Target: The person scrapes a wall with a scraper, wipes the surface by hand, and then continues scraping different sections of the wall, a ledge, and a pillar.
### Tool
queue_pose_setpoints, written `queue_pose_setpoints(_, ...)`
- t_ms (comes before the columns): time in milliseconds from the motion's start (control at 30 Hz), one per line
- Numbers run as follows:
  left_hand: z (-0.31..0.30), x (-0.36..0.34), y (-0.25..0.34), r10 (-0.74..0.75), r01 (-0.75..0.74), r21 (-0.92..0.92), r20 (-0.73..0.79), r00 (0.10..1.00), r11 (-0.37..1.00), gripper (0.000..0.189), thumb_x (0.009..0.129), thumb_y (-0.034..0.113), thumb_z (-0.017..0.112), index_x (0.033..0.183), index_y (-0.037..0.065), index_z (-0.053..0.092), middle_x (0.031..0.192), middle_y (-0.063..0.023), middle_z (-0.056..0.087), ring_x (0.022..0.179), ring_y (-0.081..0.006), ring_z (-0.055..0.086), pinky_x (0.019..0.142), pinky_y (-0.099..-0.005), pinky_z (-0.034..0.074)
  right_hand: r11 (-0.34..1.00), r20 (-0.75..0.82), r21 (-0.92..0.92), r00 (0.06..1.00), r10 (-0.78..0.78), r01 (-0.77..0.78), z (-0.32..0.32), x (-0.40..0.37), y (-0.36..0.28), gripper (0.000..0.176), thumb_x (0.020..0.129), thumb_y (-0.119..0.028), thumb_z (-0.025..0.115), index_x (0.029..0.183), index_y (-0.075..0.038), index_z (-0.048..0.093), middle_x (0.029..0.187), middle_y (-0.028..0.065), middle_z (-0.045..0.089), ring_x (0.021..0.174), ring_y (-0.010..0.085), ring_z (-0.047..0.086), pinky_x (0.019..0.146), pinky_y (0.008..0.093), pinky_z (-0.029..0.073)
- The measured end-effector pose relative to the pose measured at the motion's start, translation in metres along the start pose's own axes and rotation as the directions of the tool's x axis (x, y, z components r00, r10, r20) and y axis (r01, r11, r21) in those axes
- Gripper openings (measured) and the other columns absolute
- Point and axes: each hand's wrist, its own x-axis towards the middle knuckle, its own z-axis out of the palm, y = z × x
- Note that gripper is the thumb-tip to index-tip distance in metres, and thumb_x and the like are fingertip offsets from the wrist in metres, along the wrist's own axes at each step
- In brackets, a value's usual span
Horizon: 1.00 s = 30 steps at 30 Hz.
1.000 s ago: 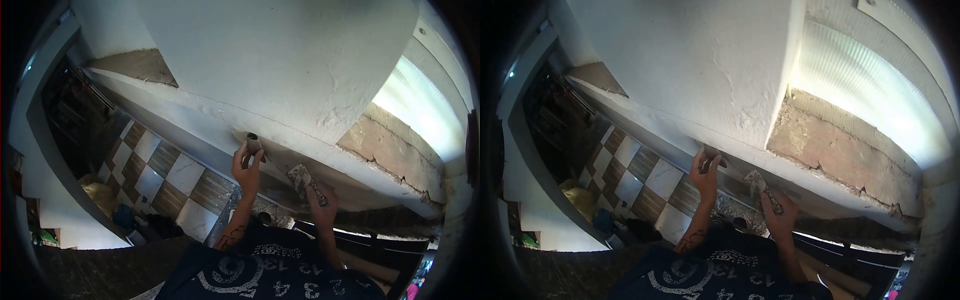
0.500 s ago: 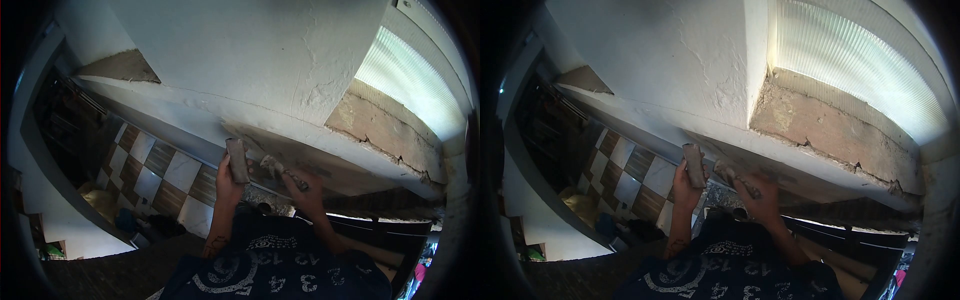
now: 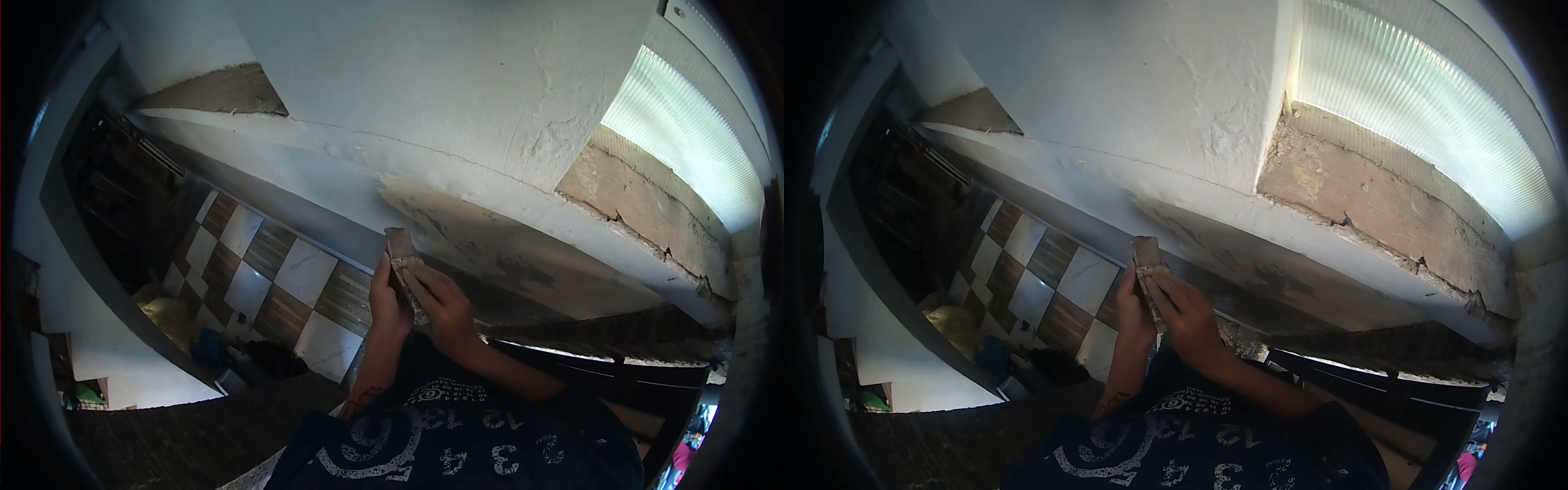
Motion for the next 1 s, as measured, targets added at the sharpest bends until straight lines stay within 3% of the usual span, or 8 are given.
queue_pose_setpoints(100,0.011,-0.008,-0.002,0.078,-0.078,0.006,-0.049,0.996,0.997,0.036,0.095,0.030,0.034,0.113,0.001,0.047,0.101,-0.0098,0.053,0.094,-0.0183,0.054,0.082,-0.0317,0.045,0.999,-0.036,0.027,0.999,-0.017,0.018,0.003,0.014,0.004,0.059,0.059,0.004,0.062,0.117,-0.003,0.053,0.117,0.0148,0.054,0.101,0.0344,0.055,0.083,0.0420,0.047)
queue_pose_setpoints(267,0.018,-0.012,0.002,0.318,-0.254,0.378,-0.116,0.941,0.890,0.042,0.096,0.034,0.035,0.112,-0.002,0.049,0.103,-0.0106,0.054,0.096,-0.0168,0.053,0.083,-0.0291,0.043,0.999,0.039,0.032,0.999,0.019,-0.020,-0.005,0.036,-0.003,0.059,0.060,0.008,0.059,0.118,-0.003,0.053,0.119,0.0154,0.053,0.099,0.0327,0.056,0.083,0.0392,0.047)
queue_pose_setpoints(433,0.014,-0.012,0.009,0.355,-0.286,0.448,-0.077,0.932,0.847,0.042,0.096,0.034,0.036,0.110,-0.002,0.052,0.104,-0.0109,0.054,0.094,-0.0166,0.053,0.081,-0.0275,0.042,0.999,0.018,0.025,0.999,-0.037,0.036,-0.001,0.029,-0.010,0.061,0.060,0.010,0.058,0.119,-0.003,0.052,0.118,0.0136,0.054,0.100,0.0317,0.056,0.082,0.0379,0.048)
queue_pose_setpoints(500,0.015,-0.014,0.006,0.372,-0.289,0.484,-0.082,0.925,0.826,0.041,0.096,0.033,0.036,0.108,-0.002,0.053,0.104,-0.0107,0.054,0.094,-0.0162,0.053,0.080,-0.0273,0.042,0.998,0.009,0.044,0.999,0.039,-0.040,-0.002,0.035,-0.010,0.063,0.059,0.011,0.058,0.119,-0.003,0.052,0.117,0.0133,0.054,0.099,0.0313,0.057,0.081,0.0381,0.049)
queue_pose_setpoints(600,0.007,-0.009,0.006,0.476,-0.380,0.638,0.025,0.879,0.670,0.038,0.096,0.028,0.036,0.112,-0.002,0.053,0.102,-0.0119,0.054,0.092,-0.0179,0.053,0.078,-0.0285,0.042,0.998,0.038,0.053,0.999,0.036,-0.038,-0.012,0.037,-0.020,0.061,0.060,0.010,0.058,0.119,-0.004,0.052,0.117,0.0132,0.055,0.099,0.0310,0.057,0.081,0.0381,0.049)
queue_pose_setpoints(667,0.001,-0.005,0.006,0.729,-0.506,0.861,0.311,0.609,0.055,0.034,0.096,0.020,0.037,0.118,-0.002,0.050,0.099,-0.0146,0.052,0.089,-0.0218,0.053,0.076,-0.0310,0.042,0.997,0.033,0.066,0.999,0.024,-0.026,-0.007,0.035,-0.015,0.061,0.060,0.010,0.058,0.119,-0.004,0.052,0.117,0.0131,0.054,0.099,0.0310,0.057,0.081,0.0380,0.049)
queue_pose_setpoints(767,0.006,-0.009,0.010,0.711,-0.384,0.921,0.311,0.631,-0.062,0.035,0.095,0.018,0.037,0.122,-0.001,0.049,0.101,-0.0162,0.050,0.096,-0.0231,0.052,0.080,-0.0328,0.042,0.997,0.052,0.071,0.999,0.015,-0.019,-0.008,0.035,-0.016,0.062,0.059,0.008,0.061,0.119,-0.005,0.052,0.119,0.0119,0.053,0.098,0.0303,0.057,0.080,0.0374,0.049)
queue_pose_setpoints(1000,0.000,-0.006,0.014,0.738,-0.429,0.903,0.308,0.600,-0.028,0.036,0.095,0.019,0.037,0.122,-0.001,0.049,0.101,-0.0167,0.050,0.095,-0.0235,0.052,0.081,-0.0325,0.041,0.995,0.045,0.086,0.998,0.051,-0.055,0.004,0.039,-0.016,0.066,0.058,0.007,0.064,0.121,-0.007,0.051,0.119,0.0108,0.053,0.100,0.0300,0.056,0.080,0.0366,0.048)
